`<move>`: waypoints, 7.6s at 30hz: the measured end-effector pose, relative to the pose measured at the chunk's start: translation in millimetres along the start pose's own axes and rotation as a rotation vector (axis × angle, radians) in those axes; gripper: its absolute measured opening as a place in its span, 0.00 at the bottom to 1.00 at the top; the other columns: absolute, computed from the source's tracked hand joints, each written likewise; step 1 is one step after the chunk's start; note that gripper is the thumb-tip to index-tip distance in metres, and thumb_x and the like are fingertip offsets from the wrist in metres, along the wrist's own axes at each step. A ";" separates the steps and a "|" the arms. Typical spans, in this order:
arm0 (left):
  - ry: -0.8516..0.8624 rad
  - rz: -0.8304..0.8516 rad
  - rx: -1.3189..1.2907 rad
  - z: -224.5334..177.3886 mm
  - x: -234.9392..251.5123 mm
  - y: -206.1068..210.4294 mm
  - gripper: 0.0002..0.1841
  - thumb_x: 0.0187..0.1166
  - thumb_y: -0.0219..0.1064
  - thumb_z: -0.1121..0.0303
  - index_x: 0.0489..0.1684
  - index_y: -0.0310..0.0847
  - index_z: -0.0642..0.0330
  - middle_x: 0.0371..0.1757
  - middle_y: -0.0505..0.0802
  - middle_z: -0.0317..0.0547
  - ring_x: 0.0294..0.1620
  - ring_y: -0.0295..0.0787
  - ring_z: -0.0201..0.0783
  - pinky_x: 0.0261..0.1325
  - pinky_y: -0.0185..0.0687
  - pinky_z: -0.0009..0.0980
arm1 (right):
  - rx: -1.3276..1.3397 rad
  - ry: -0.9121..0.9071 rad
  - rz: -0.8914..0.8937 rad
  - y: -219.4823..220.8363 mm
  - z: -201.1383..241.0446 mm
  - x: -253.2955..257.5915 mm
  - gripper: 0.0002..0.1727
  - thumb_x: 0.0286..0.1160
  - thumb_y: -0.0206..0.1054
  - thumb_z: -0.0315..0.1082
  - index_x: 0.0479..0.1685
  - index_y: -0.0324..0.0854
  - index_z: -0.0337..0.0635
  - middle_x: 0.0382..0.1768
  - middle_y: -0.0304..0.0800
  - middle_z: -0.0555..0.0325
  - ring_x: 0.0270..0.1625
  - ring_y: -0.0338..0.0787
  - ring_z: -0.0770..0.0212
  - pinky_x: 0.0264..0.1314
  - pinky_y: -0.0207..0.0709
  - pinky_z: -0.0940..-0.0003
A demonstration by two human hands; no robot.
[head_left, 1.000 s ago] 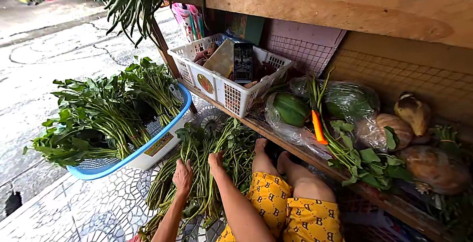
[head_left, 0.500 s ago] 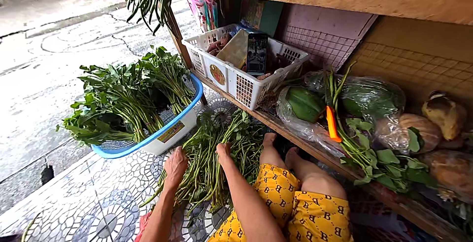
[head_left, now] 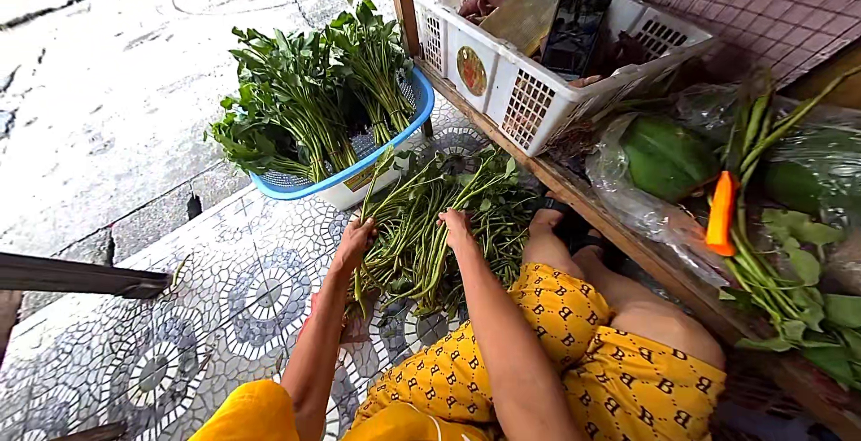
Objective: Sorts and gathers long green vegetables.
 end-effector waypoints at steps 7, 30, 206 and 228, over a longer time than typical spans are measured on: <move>0.047 0.168 -0.144 -23.9 -13.9 38.2 0.14 0.95 0.47 0.69 0.59 0.78 0.67 0.26 0.84 0.34 0.18 0.74 0.23 0.22 0.71 0.16 | 0.143 -0.125 0.180 19.6 10.3 -3.8 0.16 0.71 0.77 0.24 0.54 0.78 0.31 0.34 0.80 0.54 0.24 0.76 0.68 0.30 0.77 0.75; 0.039 0.256 -0.187 -15.0 6.8 114.9 0.11 0.94 0.53 0.66 0.55 0.77 0.64 0.30 0.87 0.40 0.20 0.79 0.27 0.24 0.77 0.20 | 0.146 -0.104 0.230 23.5 6.8 -0.2 0.10 0.75 0.73 0.27 0.48 0.80 0.32 0.27 0.81 0.57 0.21 0.75 0.69 0.28 0.74 0.75; 0.387 0.163 0.230 -21.0 0.0 142.0 0.13 0.88 0.60 0.70 0.60 0.75 0.72 0.42 0.89 0.52 0.33 0.88 0.36 0.41 0.86 0.33 | 0.093 -0.041 0.081 1.9 -4.2 3.7 0.31 0.81 0.72 0.43 0.71 0.73 0.26 0.62 0.83 0.35 0.62 0.84 0.49 0.67 0.77 0.55; 0.719 0.055 0.311 3.6 -25.6 137.0 0.12 0.83 0.64 0.71 0.44 0.87 0.75 0.46 0.92 0.61 0.53 0.90 0.46 0.63 0.82 0.37 | 0.182 -0.034 0.287 18.1 -19.2 9.3 0.20 0.82 0.68 0.27 0.68 0.69 0.29 0.44 0.92 0.48 0.41 0.92 0.65 0.50 0.86 0.71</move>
Point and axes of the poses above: each hand's wrist, its own x-axis towards the middle knuckle, its own y-axis out of the palm, z = x × y, the point moved 9 cm from there along x, towards the middle knuckle
